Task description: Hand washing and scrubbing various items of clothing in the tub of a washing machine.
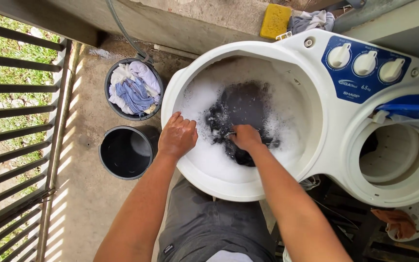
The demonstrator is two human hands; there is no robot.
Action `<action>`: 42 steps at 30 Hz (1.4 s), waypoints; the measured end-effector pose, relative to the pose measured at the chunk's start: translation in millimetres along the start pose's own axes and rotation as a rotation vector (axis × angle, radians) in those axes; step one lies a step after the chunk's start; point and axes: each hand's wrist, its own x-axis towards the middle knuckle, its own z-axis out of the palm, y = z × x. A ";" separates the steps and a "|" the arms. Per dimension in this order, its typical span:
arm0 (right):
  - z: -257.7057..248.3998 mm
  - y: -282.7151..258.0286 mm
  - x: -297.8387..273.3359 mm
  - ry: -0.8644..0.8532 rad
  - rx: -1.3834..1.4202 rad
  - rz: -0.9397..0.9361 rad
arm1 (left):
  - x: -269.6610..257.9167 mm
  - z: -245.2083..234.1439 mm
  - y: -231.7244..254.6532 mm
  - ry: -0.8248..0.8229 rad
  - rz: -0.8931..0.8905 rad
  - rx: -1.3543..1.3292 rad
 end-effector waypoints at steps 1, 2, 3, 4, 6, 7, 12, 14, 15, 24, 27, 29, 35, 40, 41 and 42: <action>1.8 7.7 -1.8 0.005 -0.001 0.003 | 0.9 1.5 0.2 0.005 0.004 -0.002; 4.0 14.9 -4.7 0.087 0.035 -0.057 | 0.7 2.3 0.6 0.002 0.006 -0.004; 4.7 21.3 -8.3 0.171 0.067 -0.120 | 0.1 2.0 0.9 0.003 0.007 -0.007; 6.1 23.4 -20.1 0.178 0.062 -0.118 | -2.5 2.7 2.2 0.012 0.009 -0.010; 5.7 23.7 -40.4 0.646 0.104 -0.420 | -3.0 -0.7 0.9 0.022 0.023 -0.022; -11.1 11.5 -59.1 0.664 0.101 -0.421 | -4.1 -1.6 1.5 0.037 0.033 -0.016; -76.4 -29.2 -137.5 0.655 0.448 -0.269 | -8.9 -15.1 10.3 0.007 0.027 -0.046; -93.4 -37.0 -155.1 0.631 0.464 -0.301 | -6.1 -13.4 20.7 0.060 0.063 -0.177; -102.5 -41.3 -163.0 0.593 0.480 -0.331 | -3.5 -12.5 25.1 0.104 0.091 -0.312; -148.0 -46.2 -197.0 0.495 1.244 -0.153 | 32.9 29.1 74.5 0.017 -0.030 -1.077; -128.3 24.2 -161.0 0.554 1.129 -0.194 | 41.1 7.9 60.3 -0.014 -0.084 -1.121; -148.8 21.1 -177.1 0.532 1.144 -0.158 | 49.1 -20.6 52.4 -0.085 -0.106 -1.082; -188.0 26.6 -198.6 0.533 0.504 -0.049 | 76.9 9.9 24.7 -0.204 -0.036 -1.324; -135.9 42.8 -158.8 0.929 0.184 -0.104 | 71.2 -59.0 78.7 -0.084 -0.280 -1.632; -128.0 33.2 -160.9 1.057 0.285 -0.127 | 71.3 -64.8 81.4 -0.135 -0.245 -1.718; -120.2 23.5 -162.8 1.184 0.387 -0.149 | 71.5 -70.5 84.0 -0.186 -0.208 -1.802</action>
